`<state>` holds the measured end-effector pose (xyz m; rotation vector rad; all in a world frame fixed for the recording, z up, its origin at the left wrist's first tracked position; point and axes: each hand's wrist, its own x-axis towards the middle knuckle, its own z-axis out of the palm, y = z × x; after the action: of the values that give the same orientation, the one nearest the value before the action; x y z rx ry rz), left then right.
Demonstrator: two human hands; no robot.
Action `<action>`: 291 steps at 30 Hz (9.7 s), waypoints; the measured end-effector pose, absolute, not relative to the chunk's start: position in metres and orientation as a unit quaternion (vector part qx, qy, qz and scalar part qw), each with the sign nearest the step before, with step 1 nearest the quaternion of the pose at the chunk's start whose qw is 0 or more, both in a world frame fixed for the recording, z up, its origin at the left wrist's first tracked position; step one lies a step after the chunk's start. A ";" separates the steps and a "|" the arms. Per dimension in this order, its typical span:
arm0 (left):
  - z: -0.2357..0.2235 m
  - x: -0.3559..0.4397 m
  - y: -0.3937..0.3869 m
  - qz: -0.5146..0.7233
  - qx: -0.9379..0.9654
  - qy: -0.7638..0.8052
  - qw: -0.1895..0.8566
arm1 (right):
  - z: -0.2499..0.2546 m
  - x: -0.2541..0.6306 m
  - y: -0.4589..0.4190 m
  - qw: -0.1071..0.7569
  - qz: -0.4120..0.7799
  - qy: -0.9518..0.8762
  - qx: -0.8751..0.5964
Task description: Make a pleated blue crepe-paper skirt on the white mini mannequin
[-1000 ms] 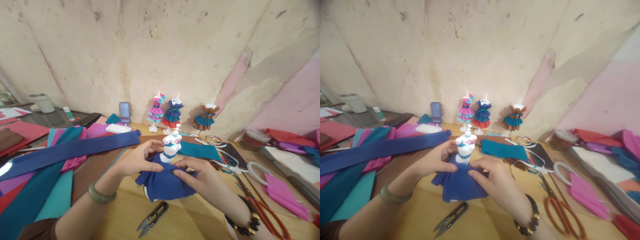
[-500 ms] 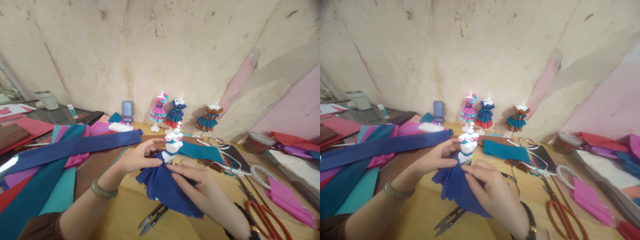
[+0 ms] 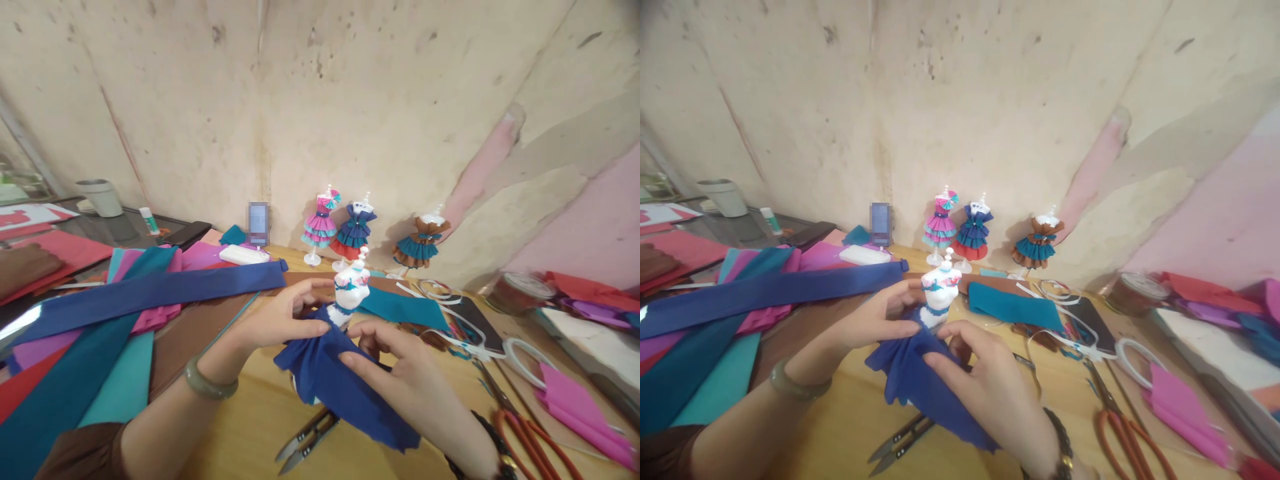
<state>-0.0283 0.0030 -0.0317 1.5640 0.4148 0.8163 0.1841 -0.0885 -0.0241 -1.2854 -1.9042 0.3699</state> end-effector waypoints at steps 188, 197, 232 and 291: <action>-0.025 -0.020 -0.001 0.283 0.603 0.198 0.719 | -0.038 0.181 -0.077 0.544 0.339 -0.610 -0.466; -0.020 -0.022 -0.001 0.303 0.572 0.154 0.747 | -0.041 0.179 -0.080 0.538 0.287 -0.647 -0.457; -0.007 -0.020 -0.006 0.342 0.681 0.322 0.562 | -0.040 0.172 -0.075 0.573 0.313 -0.578 -0.489; -0.003 -0.010 -0.018 0.334 0.746 0.323 0.477 | -0.037 0.184 -0.068 0.601 0.450 -0.495 -0.437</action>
<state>-0.0100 -0.0182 -0.0031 1.8234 0.7886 0.8163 0.1845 -0.0675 -0.0369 -1.0138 -1.1472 1.0436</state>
